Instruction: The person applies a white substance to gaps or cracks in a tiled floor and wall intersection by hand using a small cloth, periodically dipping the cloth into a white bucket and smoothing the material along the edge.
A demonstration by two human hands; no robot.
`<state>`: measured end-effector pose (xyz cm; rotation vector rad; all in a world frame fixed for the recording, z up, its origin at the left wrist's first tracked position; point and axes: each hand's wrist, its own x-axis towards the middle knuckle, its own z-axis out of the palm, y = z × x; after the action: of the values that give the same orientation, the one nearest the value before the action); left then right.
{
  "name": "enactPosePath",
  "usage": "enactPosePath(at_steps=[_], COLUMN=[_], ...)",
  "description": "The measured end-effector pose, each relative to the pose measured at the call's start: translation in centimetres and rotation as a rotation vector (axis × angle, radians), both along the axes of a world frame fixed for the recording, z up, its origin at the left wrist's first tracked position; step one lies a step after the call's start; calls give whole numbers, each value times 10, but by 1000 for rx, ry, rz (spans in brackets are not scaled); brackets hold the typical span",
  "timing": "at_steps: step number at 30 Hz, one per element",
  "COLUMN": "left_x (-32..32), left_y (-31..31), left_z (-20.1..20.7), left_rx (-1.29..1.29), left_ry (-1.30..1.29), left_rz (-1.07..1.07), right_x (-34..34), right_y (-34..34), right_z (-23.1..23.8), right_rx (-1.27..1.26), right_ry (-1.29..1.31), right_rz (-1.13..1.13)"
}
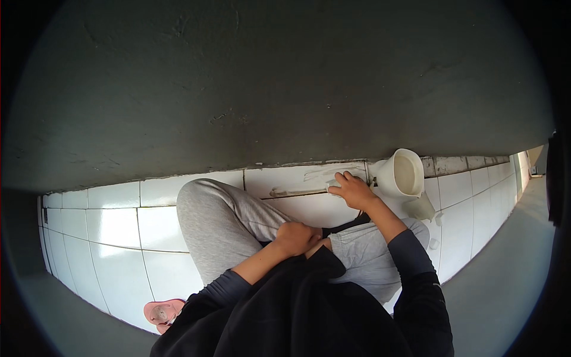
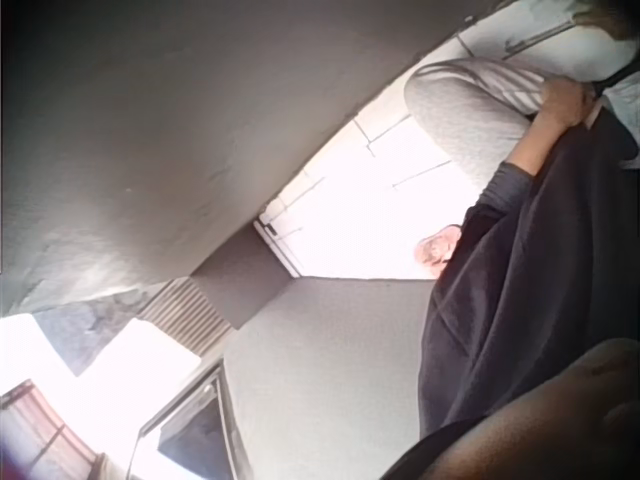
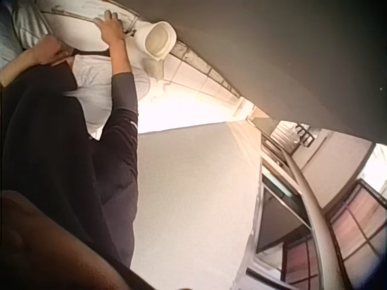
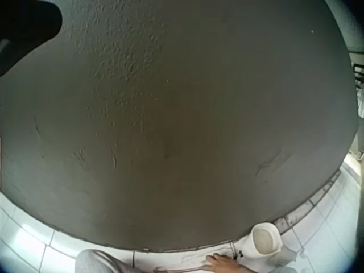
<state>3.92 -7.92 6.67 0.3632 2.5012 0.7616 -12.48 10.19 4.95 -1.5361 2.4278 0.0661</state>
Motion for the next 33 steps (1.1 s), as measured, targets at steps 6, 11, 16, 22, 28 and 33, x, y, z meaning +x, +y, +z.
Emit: enactPosePath(at_steps=[6,11,16,22,28,33], left_x=[-1,-7,0,0,-4,0], left_y=[3,2,0,4,5,2], left_z=[0,15,2,-12,3,-6], left_rx=[10,-45,4,10,-13,-7], left_ry=[43,4,51,56,20,39], left_rz=[3,-27,24,25,18,37], right_x=[-8,22,25,-9,17,25], right_y=[35,-44,-57,29,-23,-48], right_z=[-1,-12,-3,8,-1,-2], right_rx=[-21,-170,-135,52,-31,-112], right_ry=[46,-4,-54,38,7,9], right_rz=[-103,30,41,-80,-21,-15])
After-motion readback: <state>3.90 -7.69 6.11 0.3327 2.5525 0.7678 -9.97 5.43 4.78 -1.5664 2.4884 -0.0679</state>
